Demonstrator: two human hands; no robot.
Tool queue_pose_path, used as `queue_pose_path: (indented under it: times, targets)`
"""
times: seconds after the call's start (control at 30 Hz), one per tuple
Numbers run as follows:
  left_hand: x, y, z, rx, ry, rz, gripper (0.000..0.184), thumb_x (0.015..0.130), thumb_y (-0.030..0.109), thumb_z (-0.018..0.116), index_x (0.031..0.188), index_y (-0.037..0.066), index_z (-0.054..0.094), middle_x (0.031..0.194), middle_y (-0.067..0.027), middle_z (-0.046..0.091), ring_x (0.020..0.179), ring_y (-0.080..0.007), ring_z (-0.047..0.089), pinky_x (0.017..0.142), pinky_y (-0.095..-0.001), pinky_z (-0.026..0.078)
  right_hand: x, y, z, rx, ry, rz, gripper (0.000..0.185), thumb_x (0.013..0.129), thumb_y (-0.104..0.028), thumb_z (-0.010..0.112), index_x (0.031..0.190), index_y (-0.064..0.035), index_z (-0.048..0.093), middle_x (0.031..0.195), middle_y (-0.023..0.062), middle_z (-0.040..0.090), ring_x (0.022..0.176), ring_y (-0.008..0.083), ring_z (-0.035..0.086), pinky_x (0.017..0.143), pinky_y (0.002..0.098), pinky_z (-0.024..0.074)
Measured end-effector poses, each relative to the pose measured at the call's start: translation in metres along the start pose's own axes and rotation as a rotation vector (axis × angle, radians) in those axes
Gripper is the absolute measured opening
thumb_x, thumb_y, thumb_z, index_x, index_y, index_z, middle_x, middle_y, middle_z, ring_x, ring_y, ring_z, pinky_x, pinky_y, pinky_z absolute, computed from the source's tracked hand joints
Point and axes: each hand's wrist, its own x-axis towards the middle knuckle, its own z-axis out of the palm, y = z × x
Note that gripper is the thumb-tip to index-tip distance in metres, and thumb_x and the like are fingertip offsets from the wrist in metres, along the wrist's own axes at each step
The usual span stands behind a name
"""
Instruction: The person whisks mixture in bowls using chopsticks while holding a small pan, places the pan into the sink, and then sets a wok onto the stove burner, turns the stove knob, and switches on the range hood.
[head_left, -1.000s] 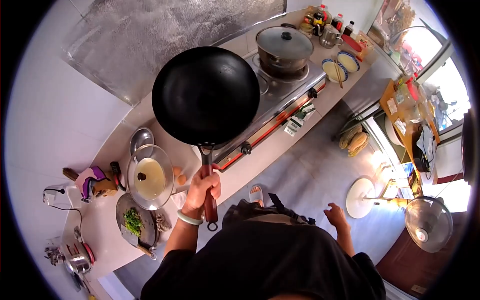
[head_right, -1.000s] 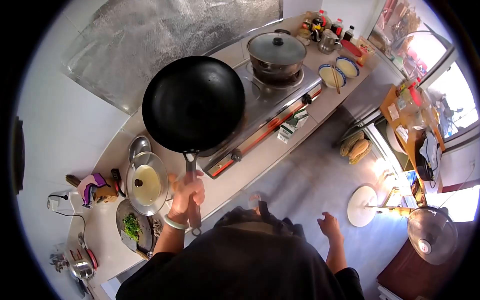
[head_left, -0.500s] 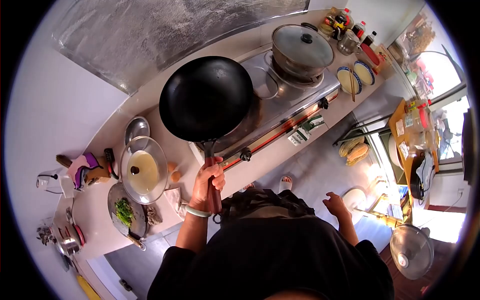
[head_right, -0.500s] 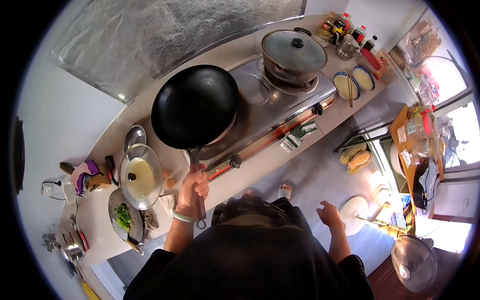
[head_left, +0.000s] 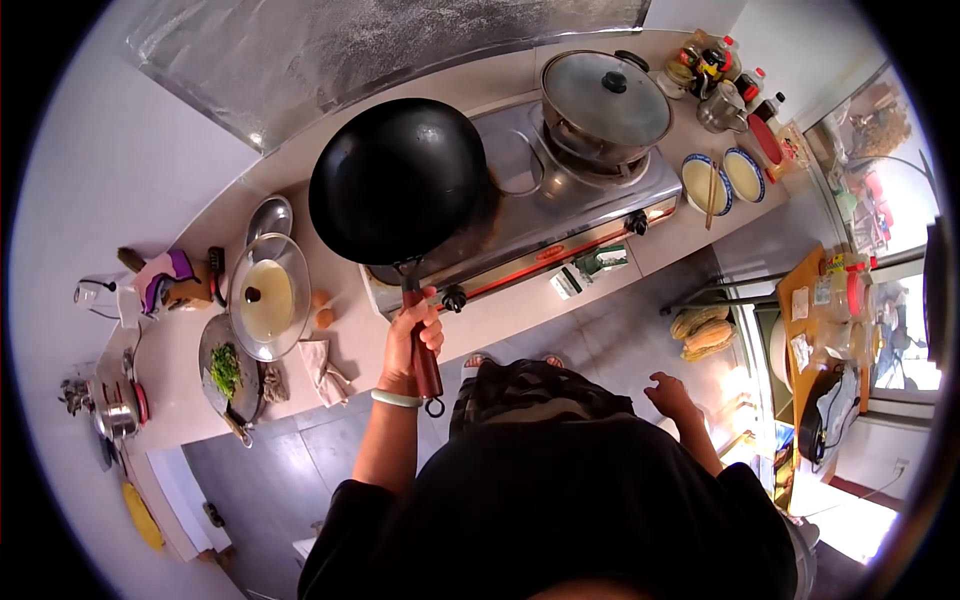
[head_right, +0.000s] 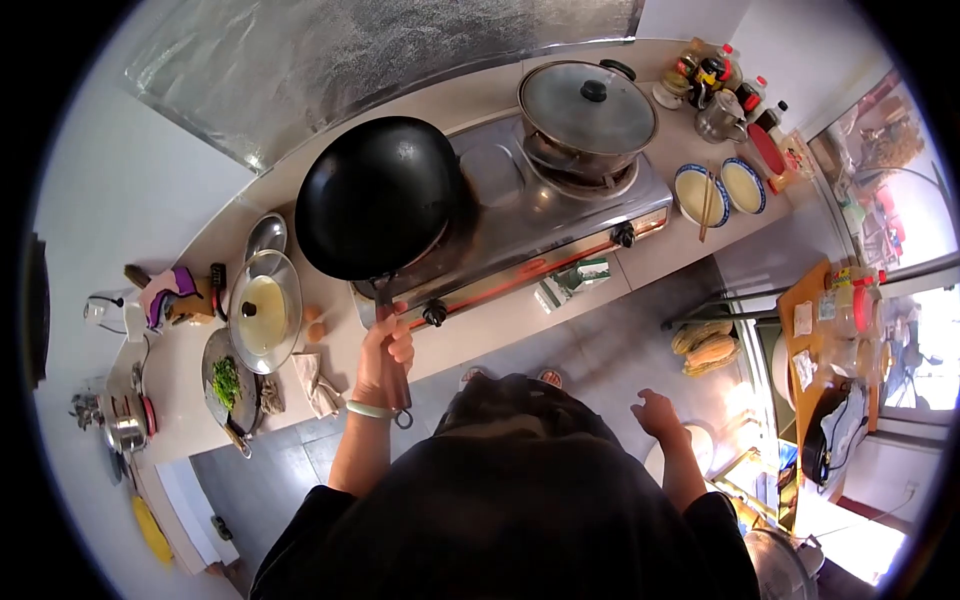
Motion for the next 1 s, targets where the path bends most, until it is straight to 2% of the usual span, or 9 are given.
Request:
queue_pose_path:
  times: [0.07,0.53,0.6,0.7,0.8,0.83,0.93,0.97,1.0]
  targets:
    - [0.0,-0.004,0.001,0.003,0.016,0.019,0.032,0.088,0.015,0.055,0.117,0.002,0.047,0.07,0.0005,0.044,0.051,-0.0053,0.039,0.045,-0.019,0.035,0.009,0.01,-0.001,-0.026,0.044,-0.041,0.042,0.076,-0.026,0.063,0.111,-0.0031,0.059,0.089,0.0194,0.066,0.088,0.0355,0.063,0.08,0.0413,0.0498]
    - [0.001,-0.015,0.022,-0.08,0.039,0.051,0.03,0.09,0.015,0.056,0.115,0.001,0.049,0.069,0.002,0.044,0.05,-0.0049,0.037,0.045,-0.0182,0.036,0.04,0.046,-0.026,-0.113,0.04,-0.188,0.041,0.079,-0.027,0.061,0.11,-0.0021,0.058,0.089,0.0198,0.066,0.089,0.0359,0.062,0.08,0.0414,0.0495]
    - [-0.001,-0.013,0.024,-0.082,0.061,0.049,0.031,0.089,0.014,0.056,0.116,0.001,0.049,0.068,0.0021,0.042,0.05,-0.0046,0.036,0.045,-0.0179,0.035,0.036,0.038,-0.035,-0.091,-0.042,-0.127,0.041,0.08,-0.028,0.06,0.112,-0.0033,0.057,0.097,0.0212,0.064,0.096,0.0377,0.059,0.084,0.0433,0.0471]
    - [0.0,-0.008,0.014,-0.05,0.012,0.025,0.039,0.093,0.027,0.051,0.123,0.002,0.046,0.07,-0.0007,0.048,0.051,-0.007,0.042,0.046,-0.0192,0.04,0.04,0.04,-0.036,-0.098,-0.091,-0.094,0.041,0.08,-0.029,0.061,0.113,-0.0038,0.056,0.101,0.0221,0.063,0.099,0.0388,0.058,0.086,0.0442,0.046]
    - [-0.005,-0.011,0.026,0.104,0.125,0.141,0.058,0.094,0.049,0.042,0.13,0.003,0.043,0.084,-0.0079,0.06,0.057,-0.0125,0.055,0.049,-0.021,0.047,0.041,0.04,-0.038,-0.131,-0.102,-0.089,0.04,0.08,-0.028,0.062,0.112,-0.004,0.057,0.1,0.0221,0.064,0.098,0.0386,0.058,0.085,0.0443,0.0465]
    - [0.0,-0.011,0.007,0.059,0.029,0.084,0.076,0.089,0.066,0.033,0.133,0.005,0.042,0.104,-0.015,0.062,0.075,-0.0193,0.063,0.062,-0.0286,0.054,0.042,0.041,-0.038,-0.122,-0.107,-0.095,0.04,0.08,-0.028,0.061,0.112,-0.004,0.057,0.1,0.0221,0.064,0.097,0.0387,0.059,0.085,0.0443,0.0466]
    - [-0.004,-0.014,0.029,-0.124,0.061,0.154,0.085,0.084,0.069,0.042,0.134,0.0,0.039,0.114,-0.0194,0.059,0.096,-0.0252,0.063,0.079,-0.0363,0.053,0.047,0.039,-0.039,-0.126,-0.118,-0.094,0.039,0.081,-0.027,0.061,0.112,-0.0039,0.057,0.099,0.022,0.064,0.097,0.0385,0.059,0.085,0.0439,0.047]
    - [-0.003,-0.016,0.028,-0.203,0.129,0.192,0.078,0.084,0.068,0.043,0.127,0.002,0.047,0.108,-0.0164,0.061,0.095,-0.0243,0.061,0.085,-0.0385,0.049,0.049,0.039,-0.039,-0.12,-0.128,-0.086,0.039,0.081,-0.027,0.061,0.112,-0.004,0.057,0.099,0.0219,0.064,0.097,0.0383,0.059,0.085,0.0438,0.047]
    - [-0.001,-0.019,0.012,-0.154,0.144,0.214,0.073,0.085,0.066,0.043,0.121,0.002,0.05,0.104,-0.0145,0.061,0.092,-0.0226,0.061,0.083,-0.037,0.048,0.051,0.038,-0.039,-0.114,-0.137,-0.078,0.039,0.081,-0.027,0.061,0.112,-0.0041,0.057,0.099,0.0219,0.064,0.097,0.0381,0.059,0.085,0.0437,0.047]
